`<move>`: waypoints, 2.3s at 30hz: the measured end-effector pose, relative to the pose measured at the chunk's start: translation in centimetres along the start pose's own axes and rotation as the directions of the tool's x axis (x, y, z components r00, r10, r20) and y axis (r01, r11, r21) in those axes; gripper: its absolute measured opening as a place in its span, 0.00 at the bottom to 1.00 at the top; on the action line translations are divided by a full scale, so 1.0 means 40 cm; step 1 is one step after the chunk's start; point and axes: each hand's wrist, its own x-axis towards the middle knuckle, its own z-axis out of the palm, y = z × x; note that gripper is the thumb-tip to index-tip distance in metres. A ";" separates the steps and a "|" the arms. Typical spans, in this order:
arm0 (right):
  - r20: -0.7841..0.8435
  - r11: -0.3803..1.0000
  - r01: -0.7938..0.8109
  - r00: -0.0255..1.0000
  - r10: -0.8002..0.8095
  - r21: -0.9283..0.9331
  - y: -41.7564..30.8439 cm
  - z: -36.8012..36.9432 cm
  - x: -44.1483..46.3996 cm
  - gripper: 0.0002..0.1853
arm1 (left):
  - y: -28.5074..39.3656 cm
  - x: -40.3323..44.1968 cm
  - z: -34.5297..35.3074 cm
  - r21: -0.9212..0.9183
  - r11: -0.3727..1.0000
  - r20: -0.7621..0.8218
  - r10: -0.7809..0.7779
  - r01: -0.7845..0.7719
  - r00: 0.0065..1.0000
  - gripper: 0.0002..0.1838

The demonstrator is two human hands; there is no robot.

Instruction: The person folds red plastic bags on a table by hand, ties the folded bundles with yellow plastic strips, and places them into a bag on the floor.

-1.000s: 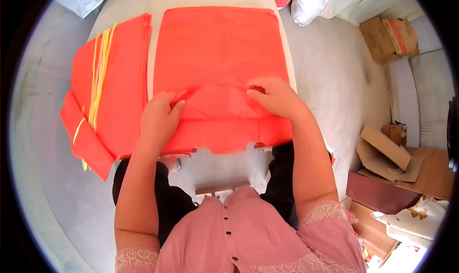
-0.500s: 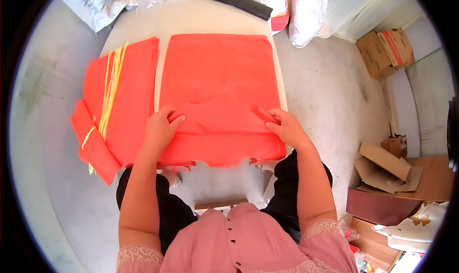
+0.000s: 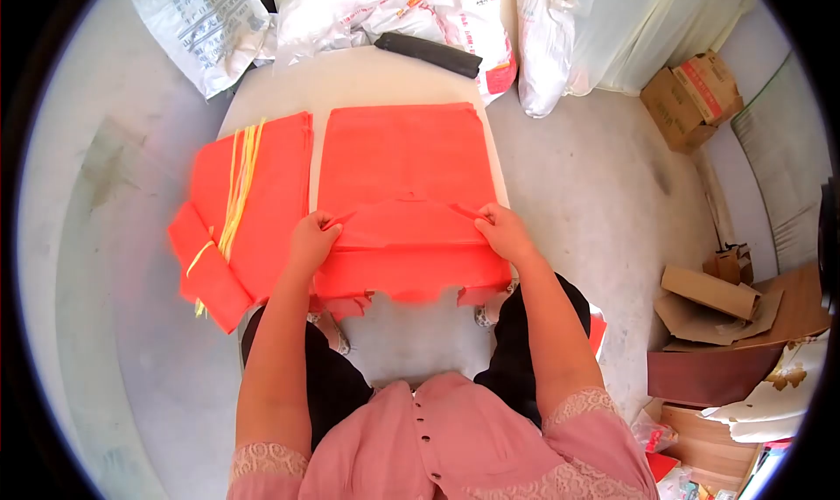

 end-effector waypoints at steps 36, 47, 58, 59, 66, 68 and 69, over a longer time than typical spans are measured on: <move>0.092 0.851 0.470 0.882 -0.461 -0.234 -0.142 0.218 -0.012 0.29 | 0.116 -0.039 0.022 0.194 0.980 0.429 -0.036 -0.053 0.903 0.16; 0.433 0.992 0.094 0.900 -0.048 -0.086 -0.250 0.127 0.042 0.20 | 0.084 -0.076 0.032 -0.023 1.000 0.370 0.023 -0.016 0.929 0.13; 0.385 0.962 0.205 0.915 -0.122 -0.182 -0.228 0.178 0.079 0.22 | 0.109 -0.061 0.031 0.242 0.970 0.290 -0.093 0.020 0.953 0.17; 0.372 0.939 0.241 0.918 -0.139 -0.245 -0.225 0.188 0.084 0.22 | 0.116 -0.062 0.030 0.309 0.951 0.282 -0.099 0.007 0.954 0.18; -0.025 0.816 0.435 0.877 -0.480 -0.380 -0.158 0.222 0.062 0.14 | 0.150 -0.074 0.042 0.676 0.733 0.205 -0.087 -0.077 0.975 0.22; 0.173 0.786 0.436 0.899 -0.403 -0.438 -0.208 0.156 0.002 0.18 | 0.145 -0.081 0.047 0.705 0.694 0.181 0.020 -0.144 0.983 0.21; 0.264 0.768 0.437 0.898 -0.351 -0.469 -0.221 0.125 -0.033 0.21 | 0.123 -0.087 0.052 0.682 0.697 0.164 0.148 -0.220 0.975 0.21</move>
